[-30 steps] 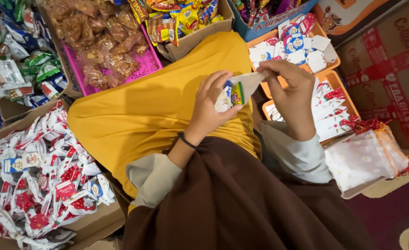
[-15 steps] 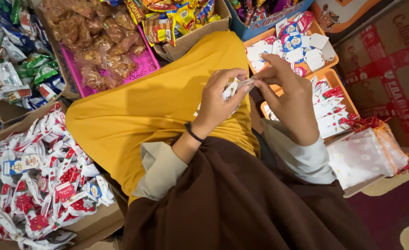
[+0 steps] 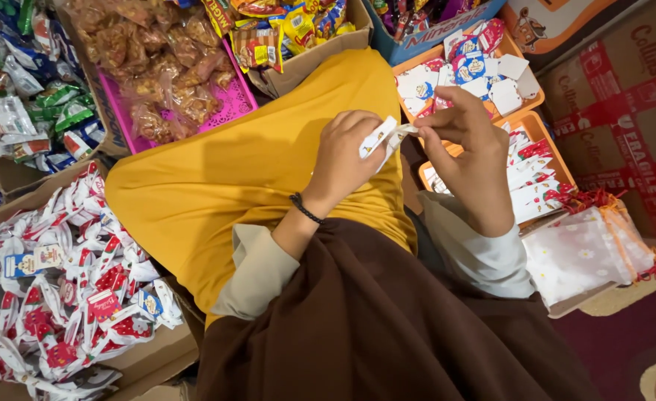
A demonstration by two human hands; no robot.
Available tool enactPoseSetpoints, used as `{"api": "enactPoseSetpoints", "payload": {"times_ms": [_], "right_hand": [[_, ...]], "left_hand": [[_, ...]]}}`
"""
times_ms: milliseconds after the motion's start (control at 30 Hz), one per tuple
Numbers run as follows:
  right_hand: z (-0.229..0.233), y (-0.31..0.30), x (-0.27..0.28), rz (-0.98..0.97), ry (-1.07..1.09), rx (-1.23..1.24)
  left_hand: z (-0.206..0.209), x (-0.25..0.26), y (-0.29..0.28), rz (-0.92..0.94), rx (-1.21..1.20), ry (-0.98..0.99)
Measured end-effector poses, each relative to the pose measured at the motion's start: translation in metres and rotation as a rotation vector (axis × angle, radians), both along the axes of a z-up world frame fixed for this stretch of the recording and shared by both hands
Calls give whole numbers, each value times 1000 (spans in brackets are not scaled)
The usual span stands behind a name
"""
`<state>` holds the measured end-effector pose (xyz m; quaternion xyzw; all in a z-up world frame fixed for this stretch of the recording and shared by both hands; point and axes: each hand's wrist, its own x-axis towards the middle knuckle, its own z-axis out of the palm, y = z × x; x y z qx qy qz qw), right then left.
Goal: Packing various snack packets into small decorative paper bags while sitting on the floor.
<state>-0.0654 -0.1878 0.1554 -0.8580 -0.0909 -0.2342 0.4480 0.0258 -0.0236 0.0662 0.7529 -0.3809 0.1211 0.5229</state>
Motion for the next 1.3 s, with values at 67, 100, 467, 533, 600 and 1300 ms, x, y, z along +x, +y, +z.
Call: {"api": "enactPoseSetpoints", "payload": {"times_ms": [67,100,467,533,600,1300], "right_hand": [[1,0,2,4,-1,3],[-2,-1,3,9,1,27],[-15,-3,6,-10,-46,123],[-15,-6,7,-24,-82,130],[-22,-10,11,-29,-95,145],[-74,-11,13,-18,100,-293]], "left_hand": [[5,0,1,3,44,38],[7,-1,0,-63,-48,68],[-25,1,11,-42,190,127],[-32,5,22,-112,-35,188],[-39,-1,25,-109,-158,308],[-63,4,21,130,-721,1047]]}}
